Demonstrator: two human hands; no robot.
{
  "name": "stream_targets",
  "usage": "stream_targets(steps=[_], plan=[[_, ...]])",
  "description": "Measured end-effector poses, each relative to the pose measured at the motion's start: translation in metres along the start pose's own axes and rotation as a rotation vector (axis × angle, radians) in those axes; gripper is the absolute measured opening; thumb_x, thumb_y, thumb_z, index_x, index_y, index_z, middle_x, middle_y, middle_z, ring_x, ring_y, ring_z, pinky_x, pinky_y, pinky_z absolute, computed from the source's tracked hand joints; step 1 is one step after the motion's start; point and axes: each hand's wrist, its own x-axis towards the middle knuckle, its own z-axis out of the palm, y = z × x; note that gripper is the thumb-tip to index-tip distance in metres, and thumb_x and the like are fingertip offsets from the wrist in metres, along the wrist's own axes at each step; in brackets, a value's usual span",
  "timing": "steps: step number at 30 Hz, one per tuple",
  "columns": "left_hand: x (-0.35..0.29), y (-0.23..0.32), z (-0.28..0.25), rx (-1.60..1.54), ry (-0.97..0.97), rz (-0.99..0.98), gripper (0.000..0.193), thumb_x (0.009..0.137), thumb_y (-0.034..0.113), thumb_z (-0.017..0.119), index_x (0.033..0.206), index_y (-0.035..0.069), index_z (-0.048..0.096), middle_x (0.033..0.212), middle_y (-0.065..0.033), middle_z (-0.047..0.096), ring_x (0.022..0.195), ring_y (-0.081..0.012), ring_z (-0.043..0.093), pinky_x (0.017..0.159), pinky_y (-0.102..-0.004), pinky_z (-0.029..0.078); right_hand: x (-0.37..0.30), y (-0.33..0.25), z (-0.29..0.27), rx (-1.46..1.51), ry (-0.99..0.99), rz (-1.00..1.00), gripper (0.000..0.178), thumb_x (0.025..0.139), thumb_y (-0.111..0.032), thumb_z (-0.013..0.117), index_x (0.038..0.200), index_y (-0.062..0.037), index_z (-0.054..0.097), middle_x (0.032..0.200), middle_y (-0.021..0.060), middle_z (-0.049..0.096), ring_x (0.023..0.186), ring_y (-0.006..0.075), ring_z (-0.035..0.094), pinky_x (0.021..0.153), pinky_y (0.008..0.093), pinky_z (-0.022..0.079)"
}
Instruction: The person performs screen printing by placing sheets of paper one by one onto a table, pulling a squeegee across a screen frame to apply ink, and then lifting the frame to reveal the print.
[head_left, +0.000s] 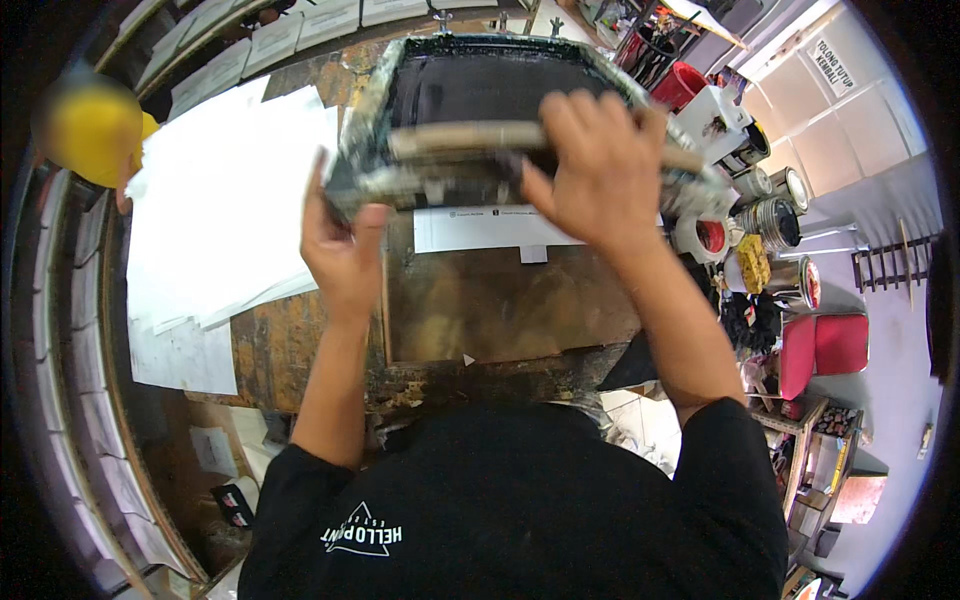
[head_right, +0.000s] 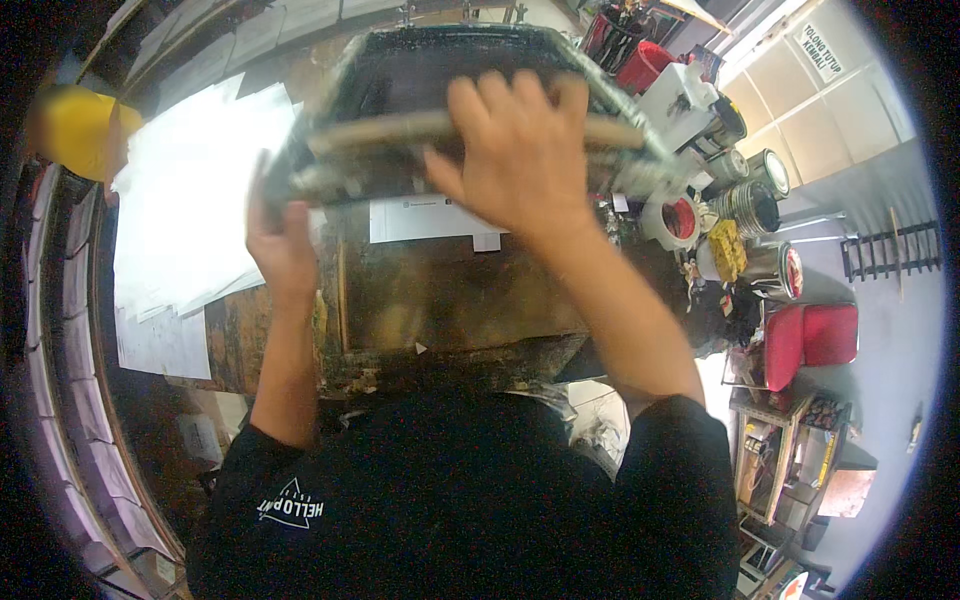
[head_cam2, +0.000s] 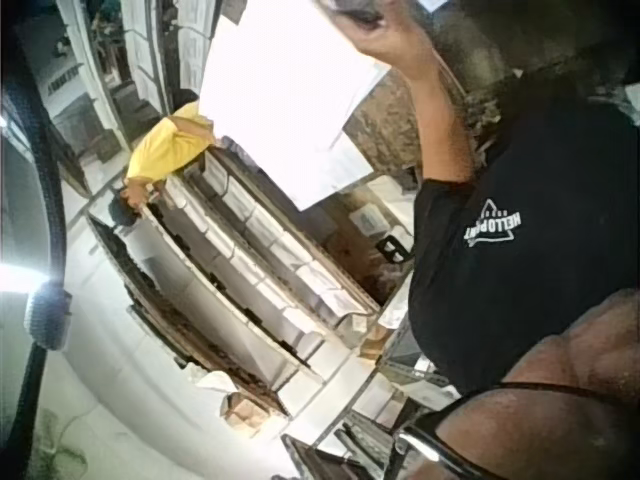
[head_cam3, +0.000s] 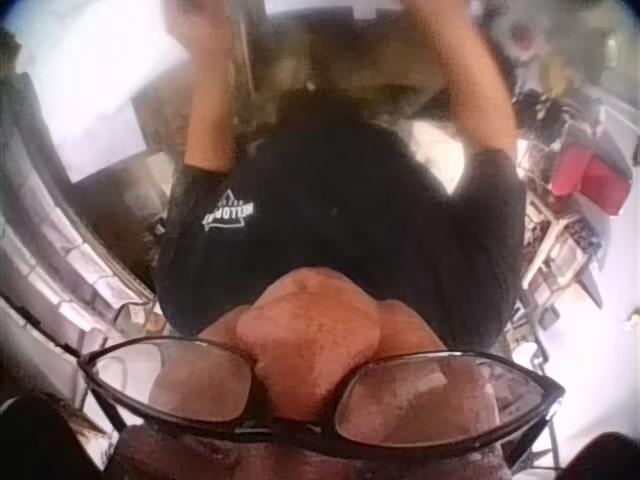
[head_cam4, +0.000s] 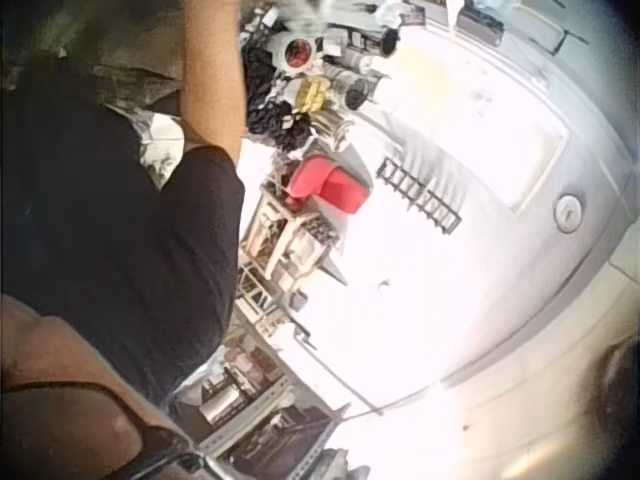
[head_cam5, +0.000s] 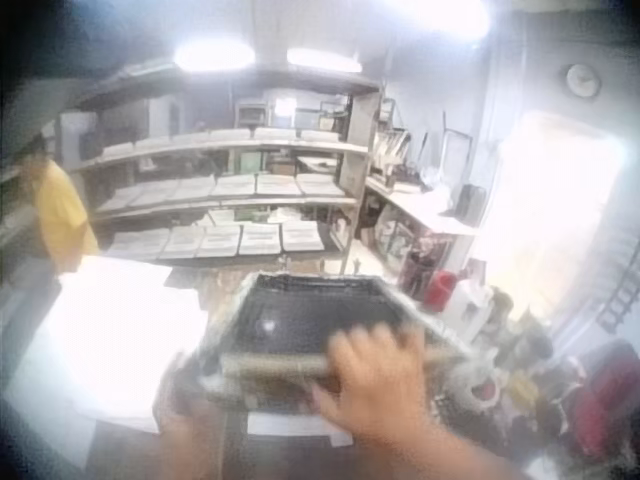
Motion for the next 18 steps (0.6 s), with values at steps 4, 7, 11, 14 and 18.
stream_targets(steps=[4,7,11,14,18], plan=[[0.098,-0.068,0.003,0.047,0.214,0.049,0.057,0.107,0.030,0.065,0.149,-0.005,0.052,0.124,-0.0152,0.069,0.105,-0.0223,0.072,0.092,-0.0343,0.057,0.071,0.035,-0.008,-0.079,0.163,-0.113,0.036,0.094,-0.042,0.067,0.108,-0.0081,0.070,0.099,0.0153,0.074,0.098,0.0384,0.069,0.091,0.0528,0.044],[0.158,-0.147,0.031,0.425,0.032,-0.014,0.039,0.108,0.028,0.065,0.133,-0.002,0.070,0.101,-0.0122,0.070,0.090,-0.0254,0.070,0.082,-0.0377,0.056,0.127,0.035,-0.033,0.086,-0.065,0.064,0.056,0.111,-0.054,0.045,0.078,-0.0121,0.060,0.066,0.0001,0.055,0.059,0.0151,0.049,0.077,0.0398,0.049],[0.214,-0.230,0.065,0.928,-0.154,0.393,0.035,0.103,0.034,0.071,0.126,0.010,0.080,0.101,-0.0183,0.067,0.089,-0.0350,0.066,0.081,-0.0445,0.053,0.157,0.033,-0.048,0.149,-0.145,0.217,0.054,0.111,-0.051,0.047,0.079,-0.0110,0.062,0.061,-0.0027,0.051,0.056,0.0113,0.044,0.055,0.0290,0.043],[0.221,-0.259,0.081,1.137,-0.223,0.420,0.026,0.098,0.033,0.077,0.116,0.015,0.083,0.102,-0.0166,0.070,0.087,-0.0342,0.068,0.080,-0.0470,0.056,0.158,0.030,-0.044,0.051,0.026,0.105,0.056,0.110,-0.052,0.047,0.080,-0.0089,0.066,0.061,-0.0009,0.054,0.056,0.0103,0.049,0.053,0.0297,0.042],[0.201,-0.231,0.062,0.828,-0.157,0.195,0.024,0.100,0.031,0.076,0.108,0.010,0.082,0.090,-0.0141,0.075,0.079,-0.0305,0.072,0.074,-0.0404,0.056,0.155,0.034,-0.042,0.157,-0.022,0.151,0.061,0.108,-0.057,0.048,0.080,-0.0070,0.069,0.061,0.0003,0.057,0.054,0.0102,0.051,0.049,0.0310,0.041]])
